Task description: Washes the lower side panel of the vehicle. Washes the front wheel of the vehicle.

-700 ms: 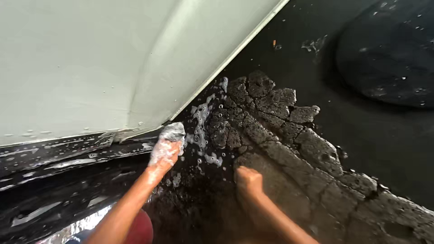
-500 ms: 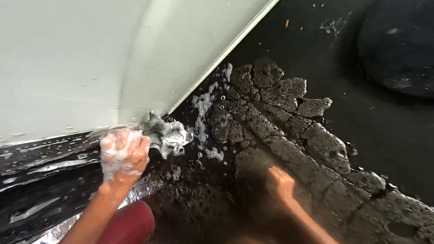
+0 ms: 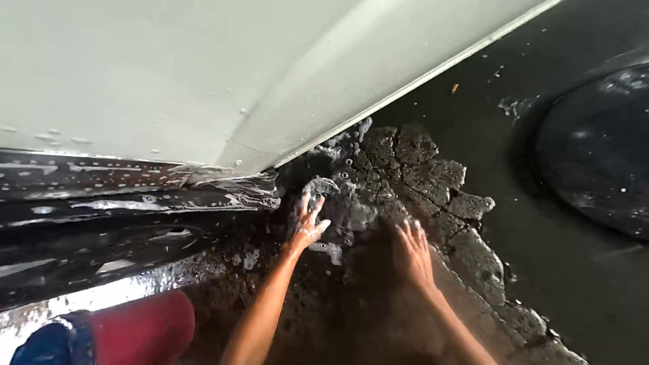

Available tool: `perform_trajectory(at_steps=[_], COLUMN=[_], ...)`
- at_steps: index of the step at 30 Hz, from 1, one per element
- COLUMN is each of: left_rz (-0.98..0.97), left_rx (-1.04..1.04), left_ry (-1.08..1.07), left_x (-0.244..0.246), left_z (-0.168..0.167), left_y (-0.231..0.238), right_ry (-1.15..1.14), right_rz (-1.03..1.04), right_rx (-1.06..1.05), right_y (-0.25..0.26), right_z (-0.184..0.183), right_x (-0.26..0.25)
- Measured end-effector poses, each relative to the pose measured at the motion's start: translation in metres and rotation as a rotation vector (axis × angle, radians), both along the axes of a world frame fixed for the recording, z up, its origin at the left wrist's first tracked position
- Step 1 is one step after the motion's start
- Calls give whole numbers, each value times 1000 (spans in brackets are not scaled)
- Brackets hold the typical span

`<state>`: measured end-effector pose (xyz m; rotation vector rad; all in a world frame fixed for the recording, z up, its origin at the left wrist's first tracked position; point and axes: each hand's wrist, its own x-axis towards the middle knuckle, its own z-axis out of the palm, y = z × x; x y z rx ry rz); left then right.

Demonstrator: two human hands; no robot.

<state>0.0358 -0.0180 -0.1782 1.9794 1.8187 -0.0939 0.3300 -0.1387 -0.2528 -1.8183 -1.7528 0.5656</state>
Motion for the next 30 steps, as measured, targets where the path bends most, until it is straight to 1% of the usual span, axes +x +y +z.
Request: perform_trajectory(at_steps=[1, 2, 3, 4, 5, 7, 10, 11, 12, 13, 14, 15, 16, 18, 19, 20, 21, 22, 23, 24, 25, 26, 27, 28, 29, 30], left_rz=[19, 78, 193, 352, 543, 919, 1354, 1514, 1609, 1631, 1600, 1536, 1448, 1154, 980, 813, 672, 575, 549, 573, 639, 712, 788, 850, 869, 865], left_rx=[12, 67, 119, 155, 190, 271, 227, 175, 110, 71, 76, 129, 227, 513, 696, 881, 1045, 1161, 1257, 1317, 1334, 1346, 1345, 1256, 1138, 1107], left_ry=[-10, -36, -78, -172, -332, -808, -1445, -1649, -1803, -1889, -1911, -1892, -1859, -1749, -1630, -1467, -1257, -1027, -794, -590, -453, -382, -385, -431, -496, -554], left_x=[2, 3, 4, 4, 3, 11, 39, 50, 58, 63, 67, 69, 69, 65, 61, 56, 51, 44, 37, 32, 32, 35, 39, 45, 49, 49], left_z=[-13, -23, -28, -28, -26, -16, 24, 33, 38, 44, 56, 72, 88, 122, 135, 147, 158, 167, 172, 171, 159, 138, 113, 91, 83, 88], left_y=[5, 9, 11, 12, 8, -9, -47, -55, -62, -68, -70, -69, -69, -70, -67, -60, -48, -33, -17, -4, 4, 10, 16, 15, 11, 11], right_ry=[-23, -32, -26, -17, -16, -52, -134, -140, -133, -116, -104, -105, -113, -140, -152, -162, -179, -201, -232, -263, -288, -298, -298, -295, -299, -306], right_rz=[31, 45, 50, 53, 56, 46, 41, 50, 67, 86, 100, 105, 106, 122, 131, 143, 151, 151, 143, 133, 123, 113, 100, 95, 92, 91], right_rx=[3, 11, 15, 17, 14, 15, 48, 63, 76, 91, 109, 126, 134, 140, 144, 139, 134, 130, 125, 111, 94, 87, 93, 106, 127, 139], right_y=[-9, -14, -15, -13, -13, -10, -8, -10, -10, -11, -10, -9, -10, -13, -14, -14, -14, -13, -11, -11, -13, -13, -11, -11, -10, -7], right_z=[-5, -7, -9, -10, -10, -11, -14, -14, -12, -11, -11, -12, -13, -18, -19, -18, -17, -16, -16, -16, -14, -14, -15, -15, -16, -17], right_x=[-3, -3, -2, -2, -2, -3, -11, -12, -12, -11, -9, -8, -8, -9, -10, -11, -12, -13, -14, -16, -17, -18, -21, -22, -20, -20])
